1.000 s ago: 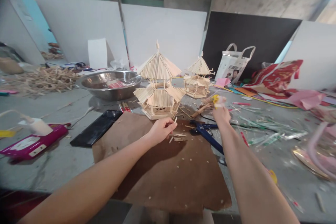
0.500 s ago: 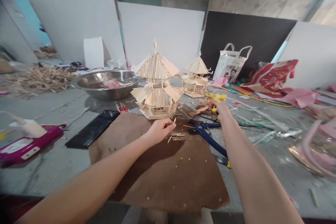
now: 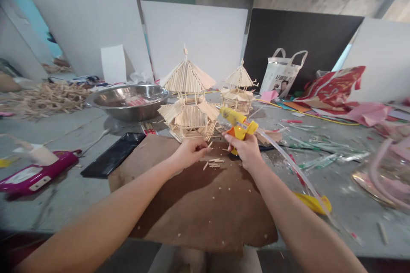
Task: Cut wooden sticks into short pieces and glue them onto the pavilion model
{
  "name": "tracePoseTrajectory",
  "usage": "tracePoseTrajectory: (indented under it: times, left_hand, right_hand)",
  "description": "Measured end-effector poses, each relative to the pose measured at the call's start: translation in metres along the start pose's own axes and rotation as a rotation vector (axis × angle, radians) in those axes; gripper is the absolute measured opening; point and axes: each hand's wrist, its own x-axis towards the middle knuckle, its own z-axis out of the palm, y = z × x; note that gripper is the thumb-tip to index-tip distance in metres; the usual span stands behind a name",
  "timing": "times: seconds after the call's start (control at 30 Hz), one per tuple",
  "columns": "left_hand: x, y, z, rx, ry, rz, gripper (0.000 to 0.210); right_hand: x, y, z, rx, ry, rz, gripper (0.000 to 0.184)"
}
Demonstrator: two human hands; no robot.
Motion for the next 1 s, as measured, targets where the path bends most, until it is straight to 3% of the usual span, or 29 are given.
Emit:
tracePoseTrajectory:
  times: [0.2, 0.37, 0.73, 1.0]
  left_hand:
    - [-0.001, 0.006, 0.002, 0.023, -0.061, 0.002, 0.022]
    - [-0.004, 0.01, 0.009, -0.018, -0.069, 0.007, 0.024]
    - [-0.005, 0.011, 0.013, -0.122, 0.174, -0.011, 0.023]
    - [-0.005, 0.012, 0.019, -0.389, 0.146, -0.123, 0.026]
  right_hand:
    - [-0.014, 0.013, 0.012, 0.016, -0.102, 0.053, 0.026]
    - [-0.015, 0.016, 0.013, 0.033, -0.093, 0.049, 0.03]
    - [-0.014, 0.022, 0.013, 0.034, -0.042, -0.014, 0.032]
    - [-0.016, 0.022, 0.013, 0.061, -0.106, -0.023, 0.033]
